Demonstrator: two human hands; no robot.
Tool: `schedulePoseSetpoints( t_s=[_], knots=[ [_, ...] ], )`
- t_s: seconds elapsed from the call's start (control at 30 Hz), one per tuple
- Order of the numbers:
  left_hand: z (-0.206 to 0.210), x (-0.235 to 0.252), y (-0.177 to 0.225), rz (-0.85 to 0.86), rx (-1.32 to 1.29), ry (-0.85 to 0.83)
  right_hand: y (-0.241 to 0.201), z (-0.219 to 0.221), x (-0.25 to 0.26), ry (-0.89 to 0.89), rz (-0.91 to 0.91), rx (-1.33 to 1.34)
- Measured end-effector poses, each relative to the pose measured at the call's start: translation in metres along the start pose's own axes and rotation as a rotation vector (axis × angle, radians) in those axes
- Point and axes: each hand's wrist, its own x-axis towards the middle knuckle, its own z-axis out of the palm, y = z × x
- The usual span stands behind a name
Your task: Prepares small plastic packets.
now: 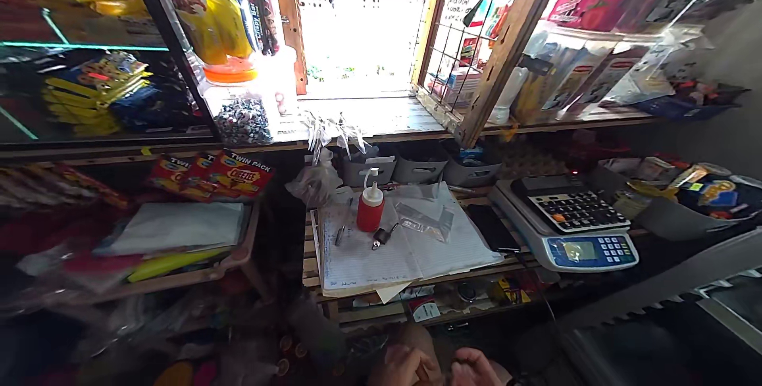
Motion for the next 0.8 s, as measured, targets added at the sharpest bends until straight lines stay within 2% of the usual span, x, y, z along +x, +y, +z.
schedulePoseSetpoints(
  t_s=[0.07,0.13,0.23,0.3,0.43,0.53,0.6,0.7,0.8],
  knots=[
    [0.002,0.000,-0.016,0.034,0.188,-0.006,-0.008,-0.005,-0.002,0.005,-0.053,0.110],
    [0.001,-0.001,-0.022,0.038,0.259,-0.028,-0.005,-0.006,-0.005,-0.031,-0.053,0.150],
    [0.001,0.003,-0.001,0.022,0.156,-0.057,-0.006,-0.002,-0.007,-0.081,-0.045,0.016],
    [0.000,0.006,0.023,0.073,0.036,-0.019,-0.009,0.002,-0.008,-0.073,-0.060,-0.079],
    [-0.017,0.020,0.055,0.157,-0.014,-0.022,-0.021,-0.001,-0.009,-0.137,-0.110,-0.079],
    [-0.071,0.048,0.089,0.246,-0.088,0.001,-0.027,-0.014,-0.004,-0.148,-0.181,-0.030],
    [-0.129,0.075,0.126,0.310,-0.060,0.138,-0.029,-0.022,-0.002,-0.128,-0.214,-0.035],
    [-0.223,0.123,0.176,0.419,0.269,0.495,-0.031,-0.029,-0.004,-0.126,-0.213,-0.028],
    [-0.300,0.178,0.216,0.448,0.611,0.748,-0.026,-0.030,-0.009,-0.121,-0.208,-0.015]
  ],
)
